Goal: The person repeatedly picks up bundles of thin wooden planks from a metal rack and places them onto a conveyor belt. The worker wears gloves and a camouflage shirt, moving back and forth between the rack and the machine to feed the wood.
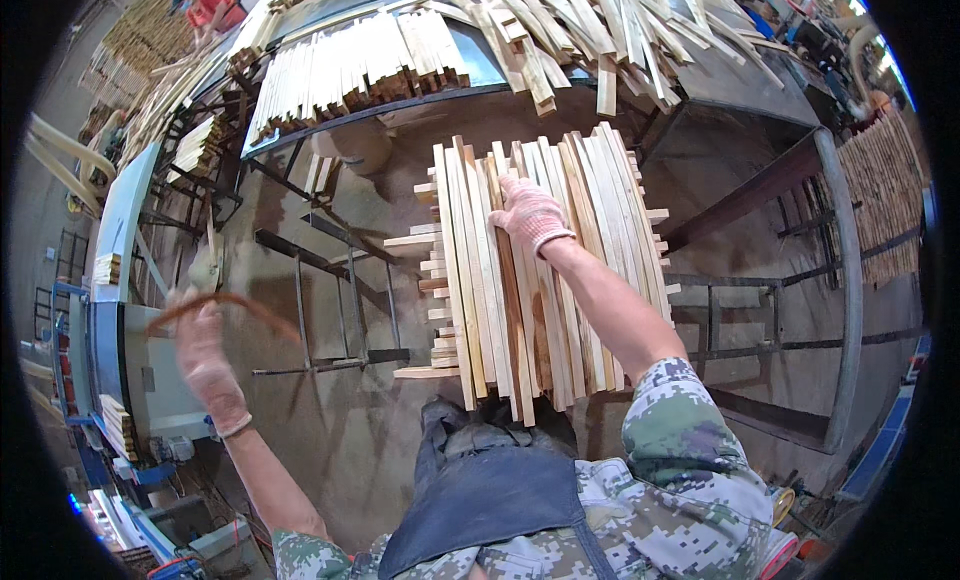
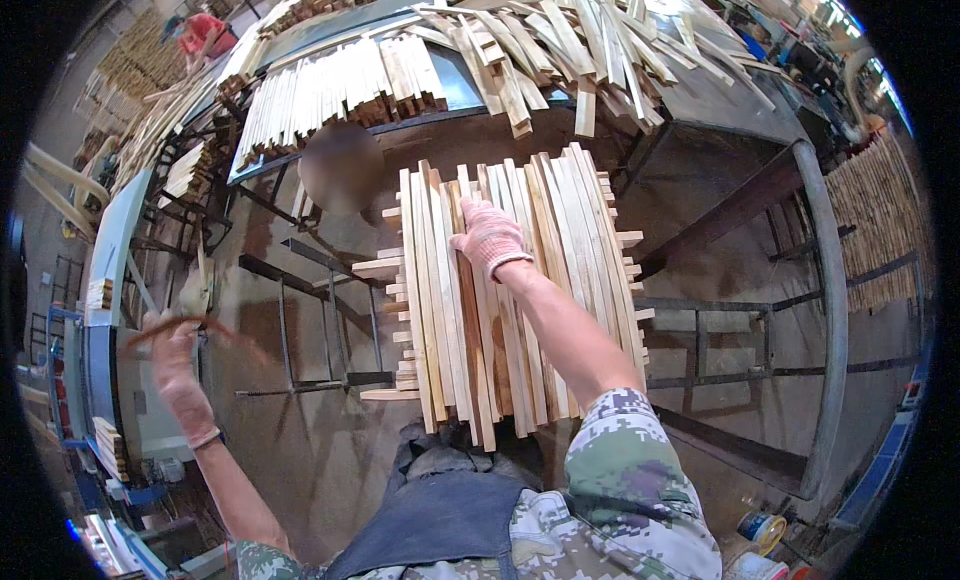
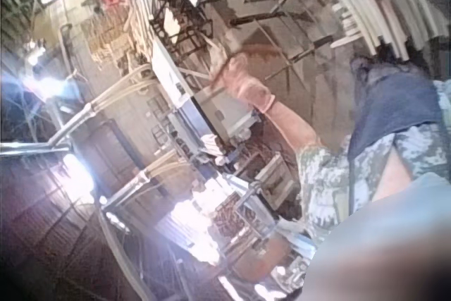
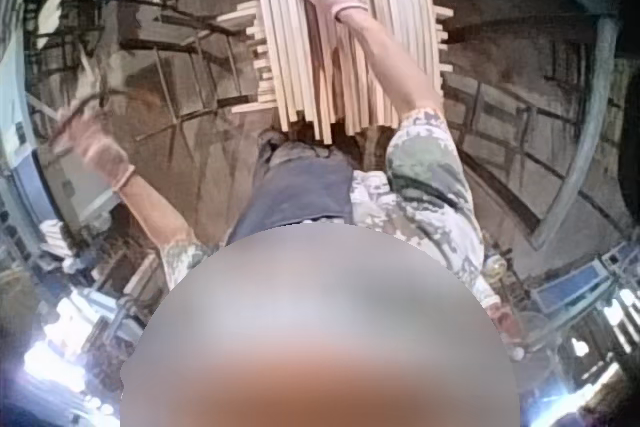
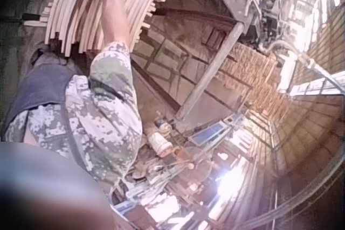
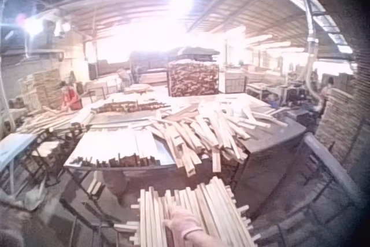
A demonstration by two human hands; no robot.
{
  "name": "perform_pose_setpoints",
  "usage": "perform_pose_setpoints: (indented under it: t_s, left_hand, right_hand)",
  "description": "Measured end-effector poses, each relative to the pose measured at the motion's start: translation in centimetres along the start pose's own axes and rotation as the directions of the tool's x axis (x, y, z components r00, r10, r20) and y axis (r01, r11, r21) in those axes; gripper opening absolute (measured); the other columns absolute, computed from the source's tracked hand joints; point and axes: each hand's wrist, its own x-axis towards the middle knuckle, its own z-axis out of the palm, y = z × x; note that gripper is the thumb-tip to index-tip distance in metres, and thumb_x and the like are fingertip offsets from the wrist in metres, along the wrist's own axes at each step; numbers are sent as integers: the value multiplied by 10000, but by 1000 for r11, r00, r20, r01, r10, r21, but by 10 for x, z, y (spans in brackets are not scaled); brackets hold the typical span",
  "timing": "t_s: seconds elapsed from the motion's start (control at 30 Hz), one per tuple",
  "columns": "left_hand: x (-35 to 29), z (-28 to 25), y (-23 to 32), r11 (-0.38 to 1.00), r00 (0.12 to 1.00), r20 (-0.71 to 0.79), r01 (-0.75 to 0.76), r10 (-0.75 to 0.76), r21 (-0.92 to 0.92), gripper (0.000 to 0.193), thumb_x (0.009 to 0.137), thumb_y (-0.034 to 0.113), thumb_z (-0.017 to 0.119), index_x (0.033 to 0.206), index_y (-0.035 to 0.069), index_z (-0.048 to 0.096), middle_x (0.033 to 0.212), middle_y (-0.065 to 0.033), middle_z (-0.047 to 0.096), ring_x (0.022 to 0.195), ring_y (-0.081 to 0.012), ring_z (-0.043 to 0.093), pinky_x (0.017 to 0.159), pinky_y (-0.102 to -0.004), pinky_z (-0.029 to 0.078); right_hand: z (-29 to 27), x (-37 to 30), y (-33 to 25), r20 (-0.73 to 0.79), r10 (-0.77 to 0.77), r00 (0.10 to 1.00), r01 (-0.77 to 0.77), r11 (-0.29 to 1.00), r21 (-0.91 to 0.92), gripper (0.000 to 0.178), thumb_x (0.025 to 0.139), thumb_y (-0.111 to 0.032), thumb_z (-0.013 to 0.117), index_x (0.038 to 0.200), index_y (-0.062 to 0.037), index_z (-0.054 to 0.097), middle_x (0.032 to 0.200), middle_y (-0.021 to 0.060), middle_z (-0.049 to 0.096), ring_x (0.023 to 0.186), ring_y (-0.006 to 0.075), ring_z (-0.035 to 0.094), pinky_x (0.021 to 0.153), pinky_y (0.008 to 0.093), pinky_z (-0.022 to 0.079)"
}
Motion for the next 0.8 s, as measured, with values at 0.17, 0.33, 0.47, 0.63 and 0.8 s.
perform_pose_setpoints:
  t_s: [0.17, 0.33, 0.47, 0.63, 0.8]
  left_hand:
    - [-21, 47, -14, 877, 658, 591, 431, -467, 214, 958, 887, 82, 804, 1691, 52, 283, 1676, -240, 421, 1515, -369, 459, 1241, -440, 394]
    - [-62, 145, -57, 824, 712, 541, 564, -448, -59, 590, 984, 98, 723, 1520, -63, 539, 1510, -235, 610, 1389, -281, 600, 1169, -382, 472]
    - [-93, 247, -30, 960, 752, 617, 76, -233, 269, 706, 1056, 452, 622, 1559, -26, 495, 1552, -355, 500, 1457, -460, 496, 1208, -478, 414]
    - [-127, 326, -17, 845, 615, 688, -65, -385, 531, 1003, 1034, 731, 427, 1654, -49, 304, 1714, -376, 197, 1606, -539, 143, 1318, -570, 82]
    - [-132, 329, -10, 883, 602, 680, 92, -417, 460, 846, 1021, 576, 587, 1608, -6, 402, 1655, -352, 332, 1538, -481, 319, 1261, -547, 255]
  right_hand:
    - [-30, -28, 61, -161, -10, 987, 59, 951, 303, 717, 919, -324, 791, 1518, -10, 552, 1465, 261, 619, 1366, 383, 598, 1157, 438, 484]
    - [-80, -82, 165, -442, 262, 858, -238, 965, 109, 661, 966, -404, 707, 1478, -3, 592, 1353, 274, 669, 1272, 426, 633, 1105, 483, 494]
    - [-97, -115, 213, -52, 523, 851, -522, 852, 30, 528, 1051, -502, 551, 1282, -46, 684, 1151, 312, 724, 1165, 412, 692, 1037, 517, 517]
    - [-29, -131, 286, -10, 200, 980, -199, 966, -162, 583, 1116, -492, 417, 1091, 10, 713, 1084, 287, 743, 1084, 469, 700, 974, 552, 533]
    - [-56, -118, 198, -5, 618, 786, -618, 786, -29, 859, 998, -758, 464, 1107, 34, 777, 1098, 346, 727, 1120, 473, 702, 998, 517, 542]
